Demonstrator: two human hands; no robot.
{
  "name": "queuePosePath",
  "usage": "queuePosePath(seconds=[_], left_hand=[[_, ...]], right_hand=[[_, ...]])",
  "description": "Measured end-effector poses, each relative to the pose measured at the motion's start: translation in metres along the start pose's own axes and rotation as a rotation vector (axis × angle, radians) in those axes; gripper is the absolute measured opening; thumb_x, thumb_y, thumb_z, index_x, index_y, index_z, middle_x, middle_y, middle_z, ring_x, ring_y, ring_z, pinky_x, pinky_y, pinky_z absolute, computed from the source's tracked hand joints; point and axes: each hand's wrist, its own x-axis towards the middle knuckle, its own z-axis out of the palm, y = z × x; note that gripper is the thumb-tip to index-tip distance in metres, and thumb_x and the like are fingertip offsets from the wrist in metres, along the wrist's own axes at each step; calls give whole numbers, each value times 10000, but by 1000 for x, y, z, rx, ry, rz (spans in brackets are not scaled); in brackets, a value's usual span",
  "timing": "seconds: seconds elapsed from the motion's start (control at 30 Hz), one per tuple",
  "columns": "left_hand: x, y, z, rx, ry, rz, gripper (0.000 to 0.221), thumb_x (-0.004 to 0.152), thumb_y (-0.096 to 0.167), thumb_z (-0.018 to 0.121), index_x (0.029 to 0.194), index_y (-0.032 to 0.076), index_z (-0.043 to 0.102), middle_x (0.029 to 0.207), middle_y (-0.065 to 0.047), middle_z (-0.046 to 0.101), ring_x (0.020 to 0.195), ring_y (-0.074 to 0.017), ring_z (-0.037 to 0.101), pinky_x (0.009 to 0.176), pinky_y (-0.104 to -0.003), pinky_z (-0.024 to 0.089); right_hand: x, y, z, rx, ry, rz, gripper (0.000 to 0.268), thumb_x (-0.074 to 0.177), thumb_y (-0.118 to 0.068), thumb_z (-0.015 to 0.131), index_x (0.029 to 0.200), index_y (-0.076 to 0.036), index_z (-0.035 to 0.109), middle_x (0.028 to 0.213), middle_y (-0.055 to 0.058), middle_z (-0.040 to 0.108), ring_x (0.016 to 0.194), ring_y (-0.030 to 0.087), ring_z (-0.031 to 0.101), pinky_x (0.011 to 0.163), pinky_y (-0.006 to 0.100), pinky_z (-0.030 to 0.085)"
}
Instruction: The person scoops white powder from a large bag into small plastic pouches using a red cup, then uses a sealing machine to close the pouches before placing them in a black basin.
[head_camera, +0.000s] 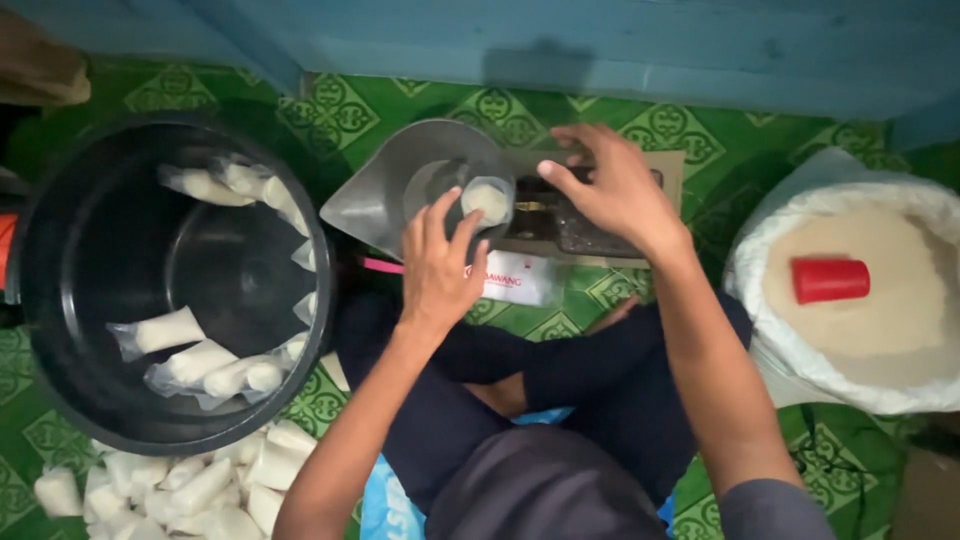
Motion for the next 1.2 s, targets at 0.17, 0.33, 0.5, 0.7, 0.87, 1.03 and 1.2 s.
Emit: queuePosePath(seconds=[0.17, 0.33, 0.5, 0.7, 0.87, 1.03, 1.2], left_hand=[[6, -6, 10, 0, -115, -10, 405, 785, 182, 719, 1178, 121, 641, 1421, -150, 426, 1200, -368, 463, 913, -482, 425], [2, -15, 24, 33, -145, 8, 435, 734, 167, 703, 1162, 137, 633, 1467, -165, 379, 1260, -348, 420, 951, -479, 408], [4, -15, 30, 33, -208, 4, 387, 727, 81, 720, 1106, 106, 648, 1510, -194, 331, 1296, -374, 400, 988, -531, 391], [7, -19, 50, 95, -284, -3, 300, 689, 44, 762, 966, 95, 659, 1491, -176, 356, 1331, -346, 379, 1027, -540, 381], [4, -23, 62, 105, -236, 23, 237, 698, 53, 768, 896, 96, 646, 1414, -171, 419, 1318, -345, 388, 1007, -534, 384], [2, -24, 63, 80, -199, 0, 240, 696, 29, 772, 886, 92, 638, 1390, -165, 438, 1312, -353, 399, 997, -528, 400], [7, -19, 49, 52, -209, -31, 229, 703, -2, 766, 891, 67, 655, 1349, -167, 462, 1286, -358, 417, 951, -525, 429]], right_hand=[[24, -14, 27, -126, -52, -61, 451, 914, -282, 694, 1193, 67, 636, 1022, 253, 651, 893, 391, 688, 713, 479, 571], [35, -9, 47, -264, -120, -116, 485, 853, -288, 734, 1185, 50, 629, 1024, 301, 648, 946, 505, 633, 751, 586, 517], [50, -7, 68, -413, -304, 26, 533, 826, -365, 724, 1199, 0, 620, 1084, 265, 660, 998, 498, 633, 809, 615, 511], [62, 23, 100, -535, -310, 38, 424, 844, -359, 688, 1155, -73, 651, 1019, 179, 689, 965, 456, 665, 781, 595, 530], [63, 35, 110, -594, -236, 54, 296, 886, -333, 608, 1076, -131, 712, 979, 176, 711, 929, 451, 676, 759, 586, 538], [62, 38, 110, -680, -225, -22, 269, 887, -310, 611, 1065, -149, 731, 965, 143, 718, 900, 415, 696, 739, 545, 562], [60, 23, 110, -807, -224, -57, 276, 894, -334, 604, 1019, -134, 746, 906, 149, 723, 881, 404, 708, 729, 534, 566]])
